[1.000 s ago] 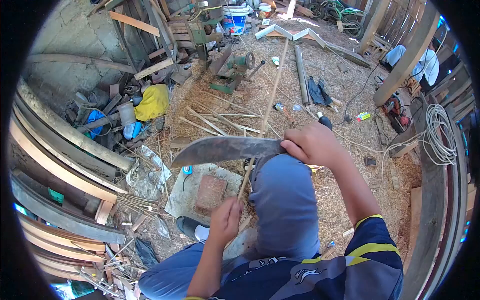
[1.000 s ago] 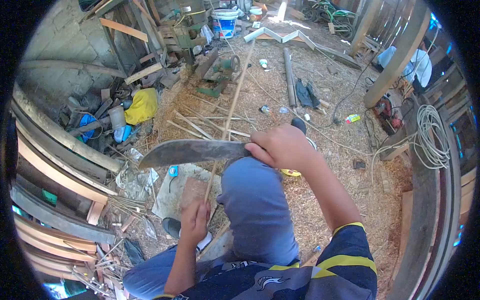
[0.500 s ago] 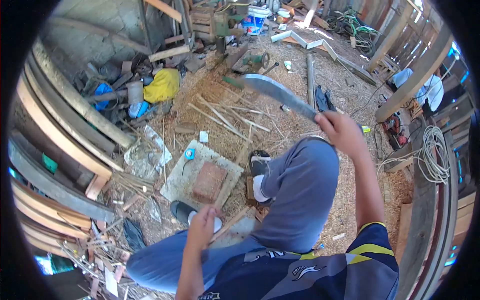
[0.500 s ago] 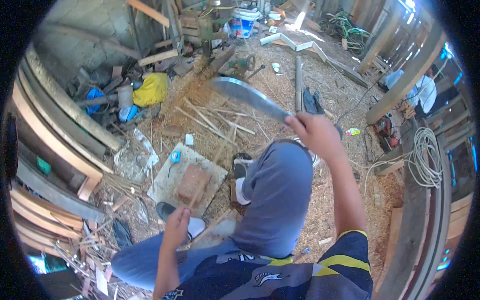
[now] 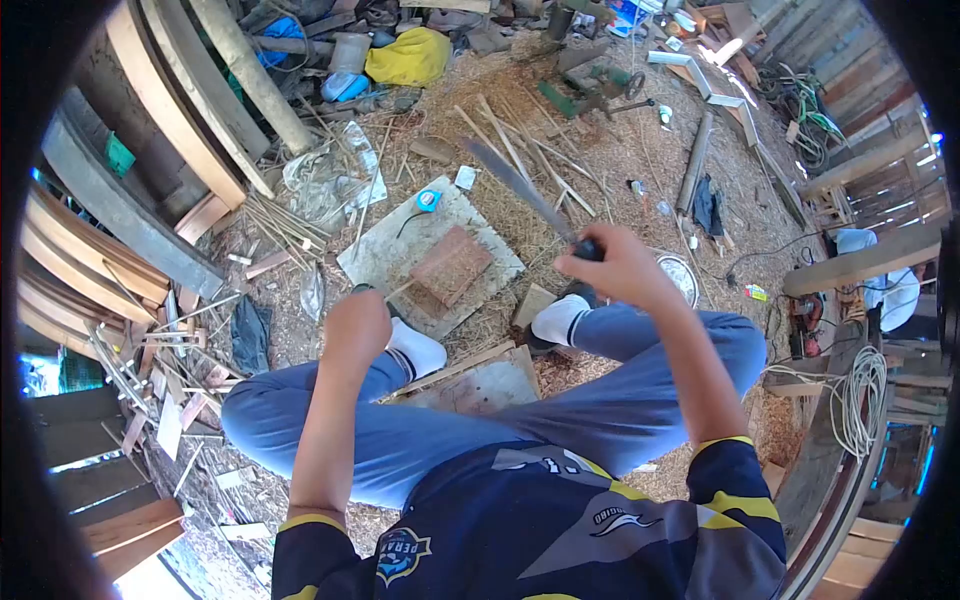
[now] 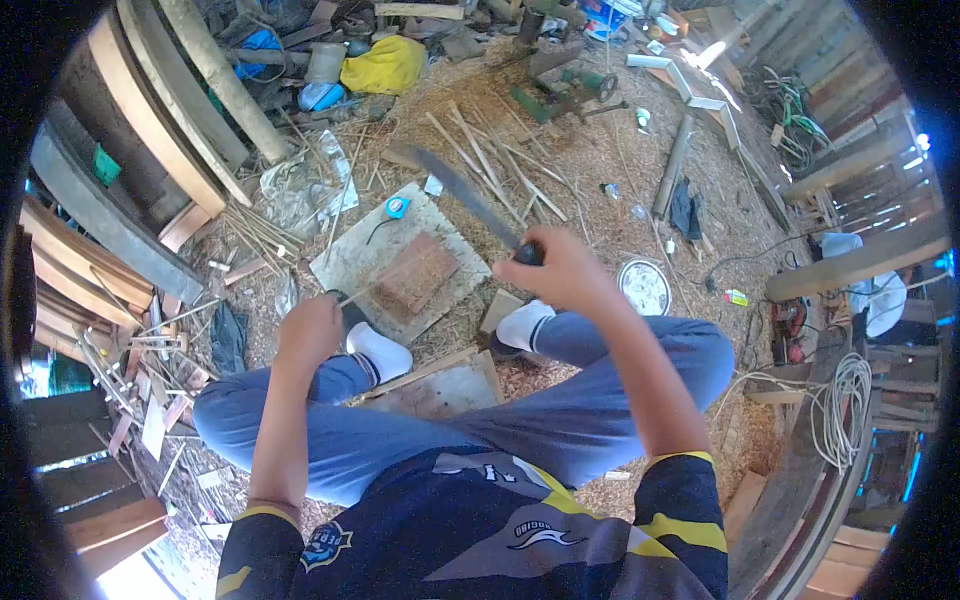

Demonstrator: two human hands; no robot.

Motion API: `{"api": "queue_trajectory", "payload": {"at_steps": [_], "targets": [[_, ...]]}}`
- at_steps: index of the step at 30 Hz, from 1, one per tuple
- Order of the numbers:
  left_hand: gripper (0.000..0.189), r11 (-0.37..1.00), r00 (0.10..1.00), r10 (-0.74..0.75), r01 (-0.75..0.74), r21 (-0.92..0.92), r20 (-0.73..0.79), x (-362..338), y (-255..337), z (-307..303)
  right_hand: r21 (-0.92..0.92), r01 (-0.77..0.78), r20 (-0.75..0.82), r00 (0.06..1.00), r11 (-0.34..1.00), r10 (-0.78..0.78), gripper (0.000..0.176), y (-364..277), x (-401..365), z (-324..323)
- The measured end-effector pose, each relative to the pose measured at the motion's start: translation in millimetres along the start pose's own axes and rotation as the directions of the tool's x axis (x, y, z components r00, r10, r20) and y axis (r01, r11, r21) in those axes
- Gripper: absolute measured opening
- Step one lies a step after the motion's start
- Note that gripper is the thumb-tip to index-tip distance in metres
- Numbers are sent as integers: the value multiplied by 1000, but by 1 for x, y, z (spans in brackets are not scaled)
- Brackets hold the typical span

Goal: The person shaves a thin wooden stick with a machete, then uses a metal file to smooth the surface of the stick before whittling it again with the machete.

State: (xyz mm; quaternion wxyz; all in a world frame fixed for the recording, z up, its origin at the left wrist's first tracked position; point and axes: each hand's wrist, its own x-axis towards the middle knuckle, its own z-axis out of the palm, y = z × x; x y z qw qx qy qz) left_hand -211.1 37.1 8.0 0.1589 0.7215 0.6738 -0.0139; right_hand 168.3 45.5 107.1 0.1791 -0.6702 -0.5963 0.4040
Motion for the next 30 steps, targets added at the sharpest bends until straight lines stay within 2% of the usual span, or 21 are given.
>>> {"api": "queue_trajectory", "payload": {"at_steps": [1, 5, 7, 8, 11, 12, 15, 16, 19, 20, 23, 26, 29, 30], "targets": [[30, 1000, 998, -21, 20, 19, 51, 3, 1, 2, 58, -26, 39, 999, 998, 24, 53, 5, 5, 18], [25, 997, 998, -62, 60, 52, 31, 4, 10, -10, 164, -91, 162, 985, 982, 64, 36, 28, 17, 69], [23, 999, 998, -34, 36, 31, -44, 4, 7, -23, 212, -119, 202, 976, 970, 75, 33, 23, 13, 79], [22, 1000, 996, -19, 21, 22, -82, 5, 4, -26, 175, -164, 216, 968, 971, 125, 43, 18, 10, 81], [12, 999, 981, 32, -30, 14, -193, 20, -6, -31, 174, -40, 154, 988, 984, 13, 31, 29, 13, 102], [12, 999, 972, 42, -47, -20, -230, 23, -6, -32, 159, 37, 136, 989, 987, -59, 36, 44, 19, 115], [11, 988, 944, 53, -96, -118, -325, 33, -5, -33, 218, 67, 24, 997, 974, -74, 41, 41, 18, 139], [11, 983, 938, 45, -103, -154, -342, 34, -3, -34, 287, -17, 60, 998, 958, 0, 40, 28, 14, 140], [10, 942, 917, 56, -179, -282, -394, 38, 1, -33, 257, 22, 58, 998, 966, -38, 34, 18, 17, 159], [10, 921, 908, 65, -214, -325, -414, 39, 1, -33, 340, -75, 138, 990, 937, 29, 29, 11, 16, 161], [8, 906, 899, 75, -242, -346, -432, 40, 2, -28, 364, 14, 82, 996, 931, -47, 25, 19, 23, 189], [7, 872, 857, 157, -354, -339, -491, 43, -4, -15, 388, -15, 90, 996, 922, -22, 21, 8, 26, 198], [7, 791, 768, 240, -509, -339, -594, 40, -5, -14, 524, -47, 114, 993, 851, -15, 19, -4, 20, 198], [6, 803, 760, 225, -499, -326, -609, 41, -6, -10, 541, -41, 125, 992, 840, -32, 19, -5, 20, 201]]}}
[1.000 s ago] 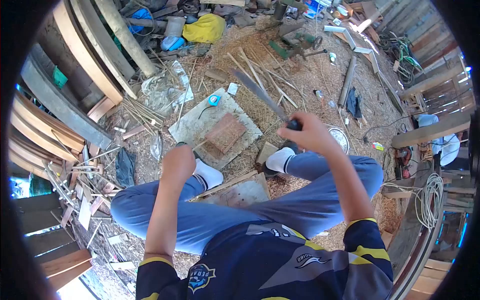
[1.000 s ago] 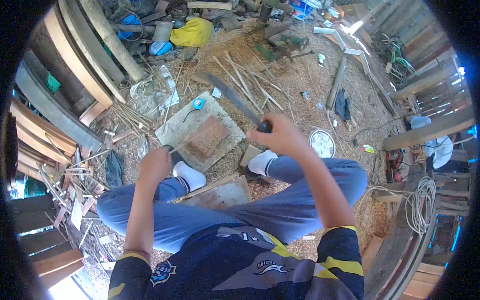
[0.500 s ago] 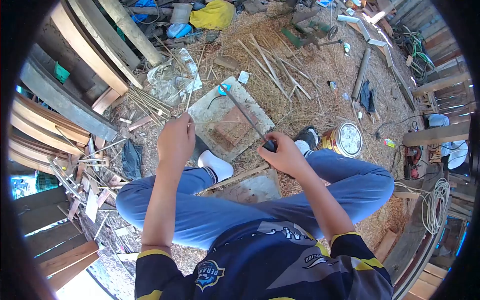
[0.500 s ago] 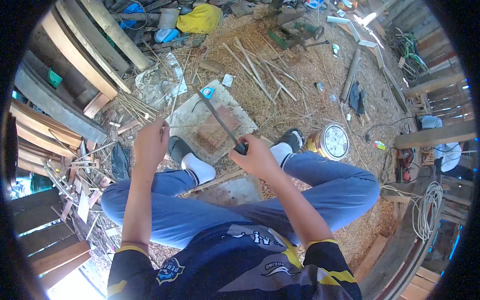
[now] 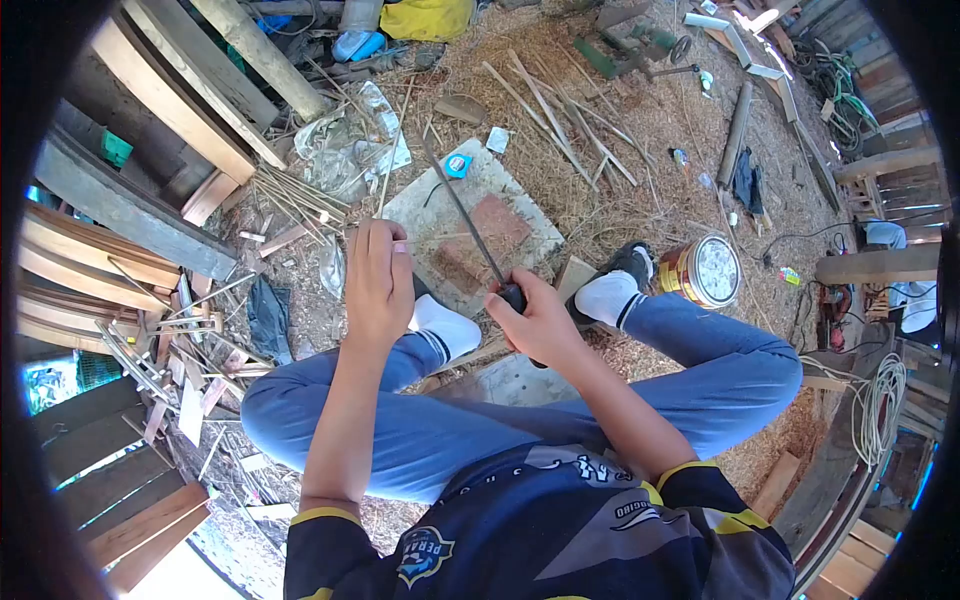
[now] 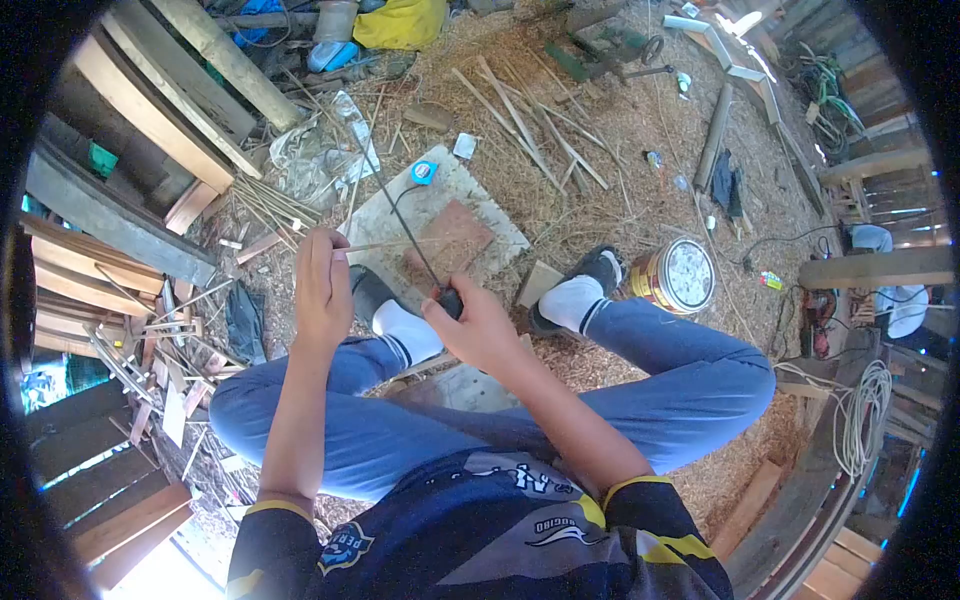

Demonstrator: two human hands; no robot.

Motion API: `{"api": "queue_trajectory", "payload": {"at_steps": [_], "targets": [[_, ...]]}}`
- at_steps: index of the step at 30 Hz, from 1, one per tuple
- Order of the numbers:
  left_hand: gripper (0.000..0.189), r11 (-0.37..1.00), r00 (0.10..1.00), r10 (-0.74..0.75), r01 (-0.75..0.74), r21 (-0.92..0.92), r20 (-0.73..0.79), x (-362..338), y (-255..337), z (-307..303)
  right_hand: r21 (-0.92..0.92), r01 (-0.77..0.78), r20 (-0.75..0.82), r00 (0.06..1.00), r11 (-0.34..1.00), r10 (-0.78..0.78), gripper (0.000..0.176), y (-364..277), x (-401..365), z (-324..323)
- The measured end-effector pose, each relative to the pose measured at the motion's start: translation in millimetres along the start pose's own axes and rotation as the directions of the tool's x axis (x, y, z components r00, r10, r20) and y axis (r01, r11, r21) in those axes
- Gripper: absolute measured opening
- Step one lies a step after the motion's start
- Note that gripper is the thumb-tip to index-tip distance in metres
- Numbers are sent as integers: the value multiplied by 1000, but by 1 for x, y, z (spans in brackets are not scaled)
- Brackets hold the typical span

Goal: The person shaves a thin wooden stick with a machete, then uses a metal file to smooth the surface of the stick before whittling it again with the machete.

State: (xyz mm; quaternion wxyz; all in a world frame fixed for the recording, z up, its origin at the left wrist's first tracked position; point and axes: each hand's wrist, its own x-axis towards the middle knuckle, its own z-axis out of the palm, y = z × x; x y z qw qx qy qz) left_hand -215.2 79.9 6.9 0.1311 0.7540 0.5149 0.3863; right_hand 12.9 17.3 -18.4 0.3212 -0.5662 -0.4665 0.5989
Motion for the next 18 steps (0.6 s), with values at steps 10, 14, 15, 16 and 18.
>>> {"api": "queue_trajectory", "payload": {"at_steps": [10, 14, 15, 16, 18], "targets": [[15, 995, 999, -28, 23, -102, -44, 3, -2, 2, -8, 25, 16, 1000, 1000, -25, 21, 11, 3, -2], [19, 987, 996, -71, 63, -150, -49, 6, 4, 2, -2, 31, 0, 1000, 1000, -31, 19, 13, 7, -10], [19, 987, 996, -67, 59, -149, -52, 6, 5, 2, -8, 28, -5, 1000, 1000, -28, 19, 15, 8, -11], [19, 988, 996, -63, 54, -147, -56, 6, 4, 3, -14, 26, -10, 1000, 1000, -26, 19, 16, 9, -13], [19, 984, 994, -81, 69, -166, -68, 5, 2, 5, -30, -7, -15, 1000, 1000, 6, 22, 18, 11, -15]]}}
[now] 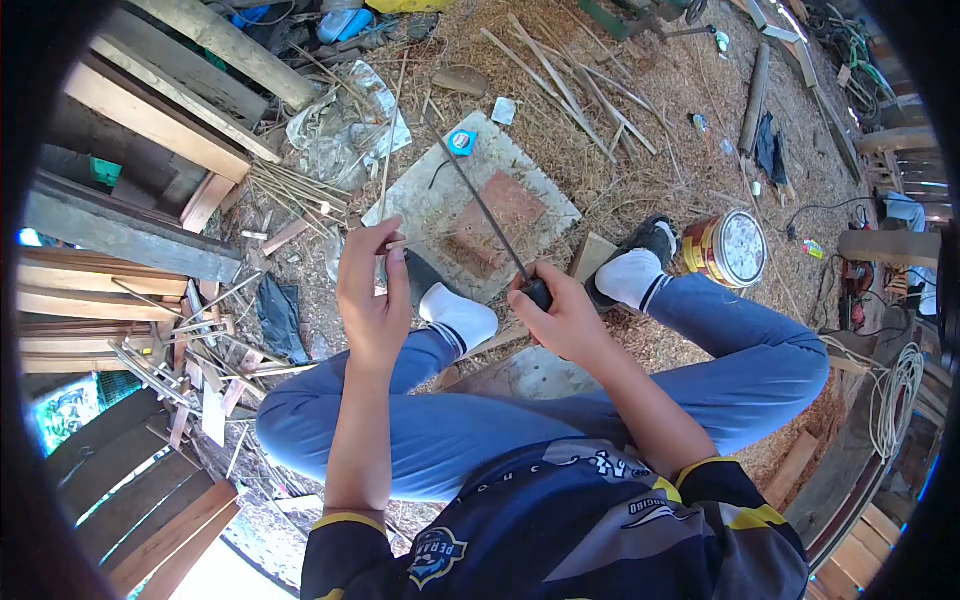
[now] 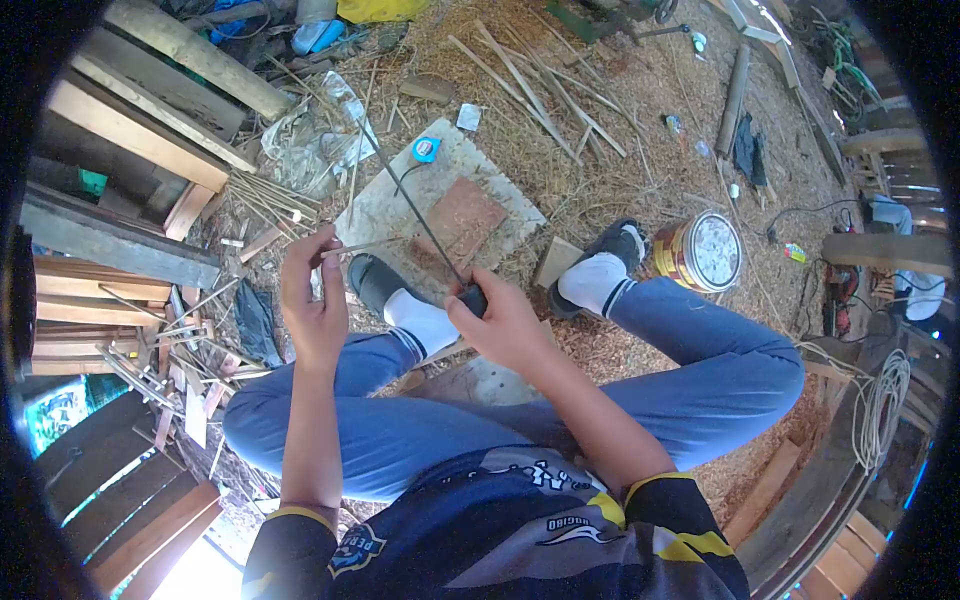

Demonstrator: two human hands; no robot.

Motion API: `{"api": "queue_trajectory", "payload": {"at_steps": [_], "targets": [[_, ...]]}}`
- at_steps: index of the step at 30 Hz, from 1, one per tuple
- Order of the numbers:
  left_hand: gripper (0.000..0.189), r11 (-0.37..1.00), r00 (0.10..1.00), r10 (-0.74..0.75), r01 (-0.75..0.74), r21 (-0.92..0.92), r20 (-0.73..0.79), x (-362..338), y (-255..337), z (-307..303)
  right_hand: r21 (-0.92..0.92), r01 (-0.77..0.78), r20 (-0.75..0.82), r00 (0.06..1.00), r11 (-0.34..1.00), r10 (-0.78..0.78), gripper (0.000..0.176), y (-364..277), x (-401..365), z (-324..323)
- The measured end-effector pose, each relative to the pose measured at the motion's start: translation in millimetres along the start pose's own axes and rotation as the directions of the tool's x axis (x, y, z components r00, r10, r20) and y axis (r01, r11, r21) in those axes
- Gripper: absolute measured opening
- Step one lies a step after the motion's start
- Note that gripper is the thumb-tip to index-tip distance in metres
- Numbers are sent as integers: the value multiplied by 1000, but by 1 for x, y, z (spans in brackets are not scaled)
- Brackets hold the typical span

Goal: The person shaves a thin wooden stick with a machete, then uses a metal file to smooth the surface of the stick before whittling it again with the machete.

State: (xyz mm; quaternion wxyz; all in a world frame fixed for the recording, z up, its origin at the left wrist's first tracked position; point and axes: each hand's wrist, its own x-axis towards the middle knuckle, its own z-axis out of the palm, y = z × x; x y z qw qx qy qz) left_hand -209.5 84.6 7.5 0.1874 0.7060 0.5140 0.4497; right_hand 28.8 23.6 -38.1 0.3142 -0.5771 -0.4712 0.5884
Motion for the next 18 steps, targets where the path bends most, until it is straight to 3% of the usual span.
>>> {"api": "queue_trajectory", "payload": {"at_steps": [3, 5, 8, 11, 14, 18], "targets": [[20, 1000, 1000, -7, 7, -19, -15, -2, -5, 2, -43, -47, 0, 999, 998, 47, 27, 0, 0, -2], [20, 998, 998, 62, -62, 25, 1, 0, -6, -1, -87, -15, 5, 1000, 996, 16, 24, 1, 0, -1], [20, 997, 997, 76, -76, 28, 14, 2, 3, -2, -40, 140, -10, 990, 989, -140, 25, 15, 0, 4], [20, 999, 998, 52, -53, 8, 47, 0, 7, -4, 27, 172, -26, 985, 985, -171, 26, 8, 0, 11], [21, 996, 995, 83, -84, 14, 63, -3, 9, -3, -108, 190, -111, 973, 976, -202, 34, 3, -2, 15], [22, 995, 993, 98, -99, 15, 72, -9, 13, 1, -10, 100, -35, 994, 995, -100, 34, -8, -9, 14]]}}
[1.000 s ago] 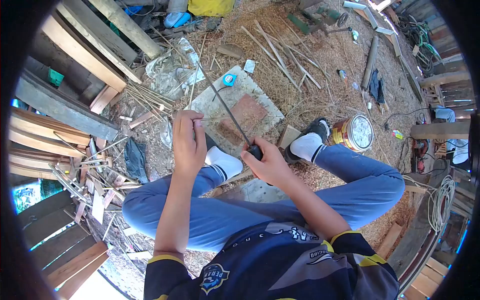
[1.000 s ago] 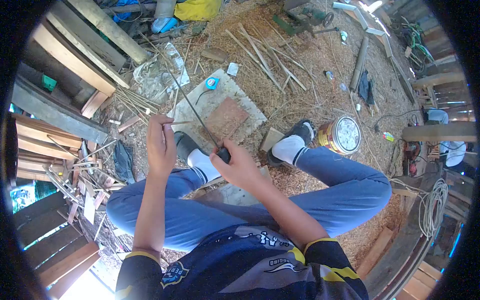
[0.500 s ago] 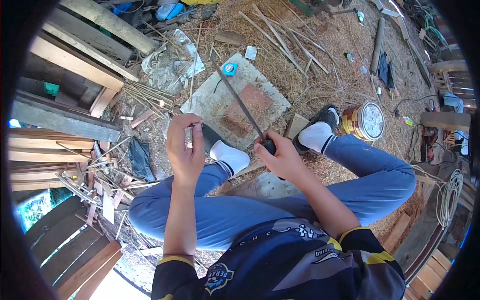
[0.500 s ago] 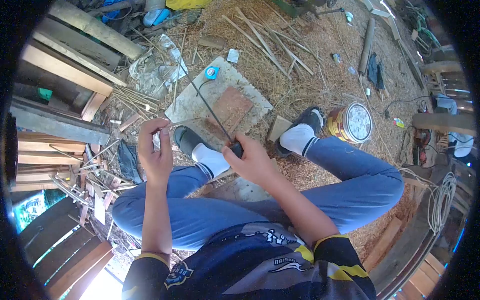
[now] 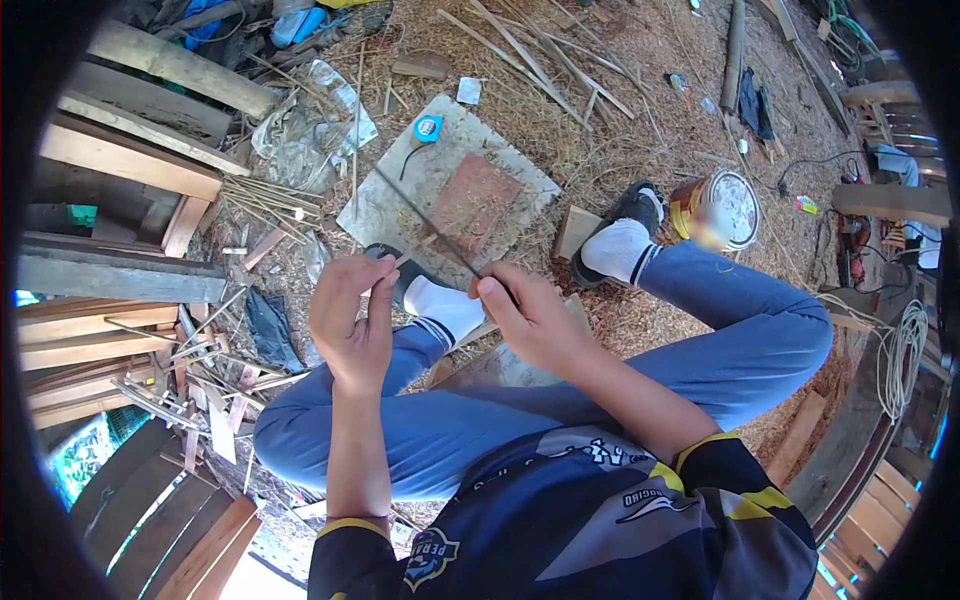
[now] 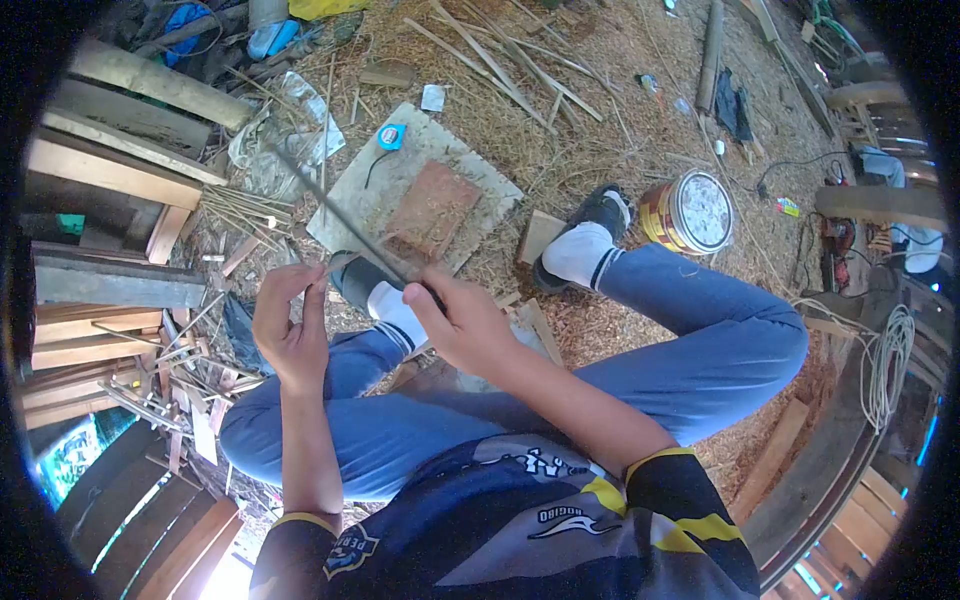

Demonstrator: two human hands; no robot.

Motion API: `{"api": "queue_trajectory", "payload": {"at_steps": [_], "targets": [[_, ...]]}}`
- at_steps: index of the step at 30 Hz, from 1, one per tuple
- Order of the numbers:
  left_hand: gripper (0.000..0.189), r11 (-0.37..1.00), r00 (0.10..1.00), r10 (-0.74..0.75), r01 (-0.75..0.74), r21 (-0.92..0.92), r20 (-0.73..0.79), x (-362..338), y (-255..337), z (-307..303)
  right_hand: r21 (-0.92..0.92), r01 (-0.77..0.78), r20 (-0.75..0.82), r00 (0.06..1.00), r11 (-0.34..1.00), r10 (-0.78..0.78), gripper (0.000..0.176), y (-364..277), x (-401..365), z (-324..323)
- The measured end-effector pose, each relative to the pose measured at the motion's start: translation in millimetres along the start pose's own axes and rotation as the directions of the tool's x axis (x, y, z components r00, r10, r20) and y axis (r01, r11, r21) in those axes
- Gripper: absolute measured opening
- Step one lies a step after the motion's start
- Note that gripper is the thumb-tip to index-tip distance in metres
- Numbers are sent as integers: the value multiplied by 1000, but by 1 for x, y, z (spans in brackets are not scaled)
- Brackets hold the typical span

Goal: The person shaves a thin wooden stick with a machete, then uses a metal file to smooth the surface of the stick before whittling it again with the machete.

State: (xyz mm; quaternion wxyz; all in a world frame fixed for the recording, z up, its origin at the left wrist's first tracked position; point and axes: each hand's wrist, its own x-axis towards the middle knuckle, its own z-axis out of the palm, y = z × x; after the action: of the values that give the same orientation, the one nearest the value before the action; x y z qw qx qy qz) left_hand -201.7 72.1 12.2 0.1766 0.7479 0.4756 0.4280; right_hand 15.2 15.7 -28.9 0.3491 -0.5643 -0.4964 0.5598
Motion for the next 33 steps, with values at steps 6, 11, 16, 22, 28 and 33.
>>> {"api": "queue_trajectory", "payload": {"at_steps": [6, 11, 16, 22, 28, 33], "targets": [[19, 999, 1000, 13, -13, 33, 13, -12, 21, 12, -85, 104, -10, 994, 991, -105, 33, -16, -9, 6], [17, 1000, 999, 9, -8, 28, -34, -19, 26, 21, -81, 160, -5, 987, 984, -161, 30, -9, -10, 9], [22, 999, 1000, -7, 7, 38, -14, -19, 31, 23, -119, 218, -10, 975, 969, -220, 30, -9, -11, 6], [19, 998, 997, 63, -63, 0, -42, -17, 31, 30, -188, 194, -85, 973, 963, -213, 30, 13, 1, 6], [17, 999, 999, 42, -42, 9, -24, -23, 32, 30, -223, 103, -41, 993, 969, -115, 33, 17, 5, 1], [15, 998, 998, 55, -55, 30, -20, -23, 34, 32, -194, 221, -32, 972, 956, -231, 35, 9, -6, 0]]}}
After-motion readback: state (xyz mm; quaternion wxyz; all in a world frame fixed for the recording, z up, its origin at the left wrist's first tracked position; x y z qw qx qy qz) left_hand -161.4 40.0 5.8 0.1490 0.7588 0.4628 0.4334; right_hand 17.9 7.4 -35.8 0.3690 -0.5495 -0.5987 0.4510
